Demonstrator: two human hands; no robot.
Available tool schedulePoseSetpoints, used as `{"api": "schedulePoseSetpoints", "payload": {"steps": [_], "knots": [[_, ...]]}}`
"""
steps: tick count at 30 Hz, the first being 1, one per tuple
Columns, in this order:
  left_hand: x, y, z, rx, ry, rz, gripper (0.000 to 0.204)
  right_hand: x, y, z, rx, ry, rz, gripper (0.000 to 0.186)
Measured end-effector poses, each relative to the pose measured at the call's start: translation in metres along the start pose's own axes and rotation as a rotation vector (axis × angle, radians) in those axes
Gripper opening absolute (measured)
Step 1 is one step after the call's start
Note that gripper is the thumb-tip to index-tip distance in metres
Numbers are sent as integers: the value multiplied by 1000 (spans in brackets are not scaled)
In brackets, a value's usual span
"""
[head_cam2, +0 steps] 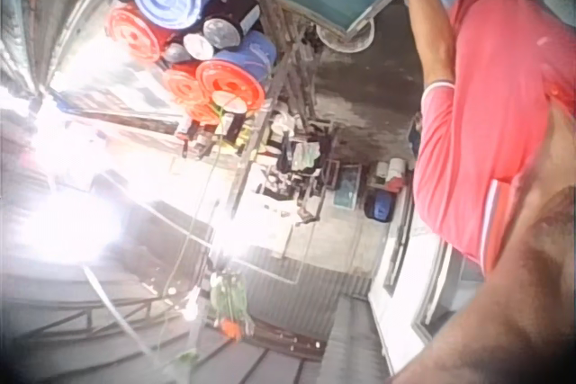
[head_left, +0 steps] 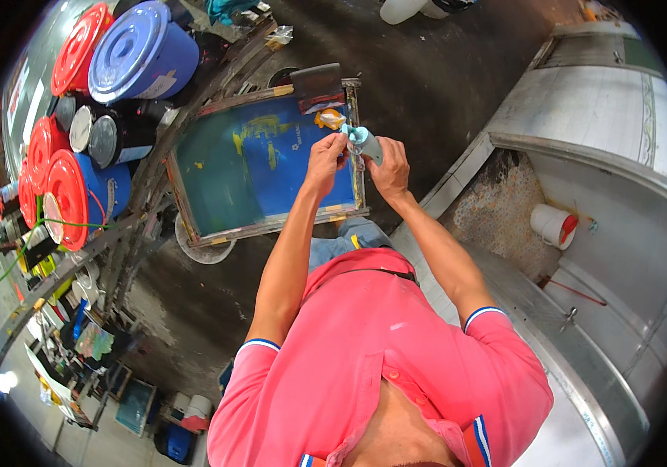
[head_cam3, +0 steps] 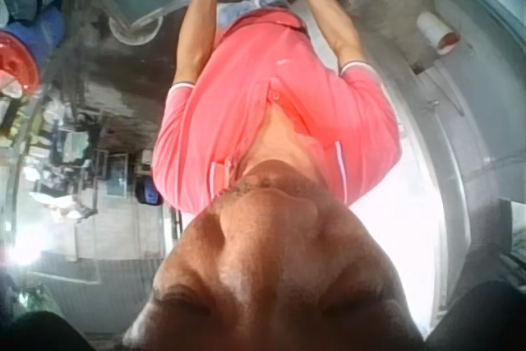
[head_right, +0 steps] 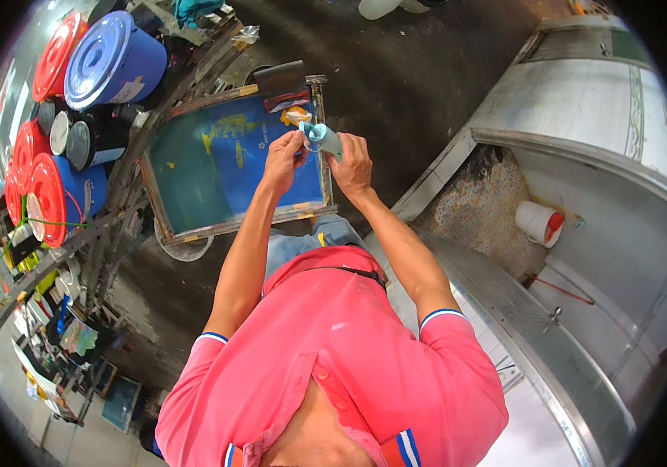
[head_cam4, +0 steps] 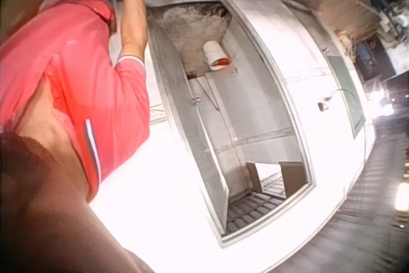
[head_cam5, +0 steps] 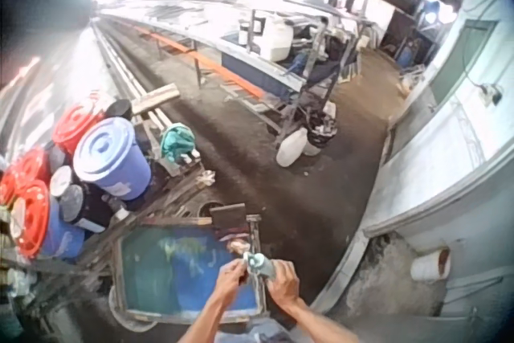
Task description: The person pours yellow ink onto a screen printing frame and spreads it with a squeegee. They carry the frame to a conveyor belt machine, place it on the machine, and operate the controls to start the printing process.
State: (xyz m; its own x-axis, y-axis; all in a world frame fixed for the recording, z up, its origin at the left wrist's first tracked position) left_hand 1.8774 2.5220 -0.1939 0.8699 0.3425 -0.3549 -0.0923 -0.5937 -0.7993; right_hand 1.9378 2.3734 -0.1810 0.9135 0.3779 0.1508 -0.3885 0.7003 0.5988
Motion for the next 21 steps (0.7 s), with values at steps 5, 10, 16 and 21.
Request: {"api": "schedulePoseSetpoints", "payload": {"steps": [5, 10, 16, 21], "knots": [[-4, -6, 2, -69, 52, 147, 29, -1, 1, 15, -11, -45, 72, 51], [-6, -12, -4, -7, 115, 161, 28, -8, 4, 33, -69, -74, 163, 54], [-20, -8, -11, -131, 151, 219, 27, -18, 0, 39, -20, -165, 127, 53], [-25, -10, -7, -123, 234, 207, 23, -29, 3, 44, 8, -159, 79, 53]]}}
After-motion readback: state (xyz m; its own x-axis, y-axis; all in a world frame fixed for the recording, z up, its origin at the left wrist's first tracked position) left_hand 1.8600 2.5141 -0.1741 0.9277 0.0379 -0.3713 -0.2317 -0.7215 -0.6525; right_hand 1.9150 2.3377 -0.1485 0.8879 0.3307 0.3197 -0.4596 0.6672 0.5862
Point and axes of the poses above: each hand's wrist, its own x-axis towards the middle knuckle, its own z-axis out of the back of the hand, y = z × x, the point moved 3 cm from there along x, towards the middle knuckle, and after that the axes turned 10 degrees about -z, right-handed, at the moved point
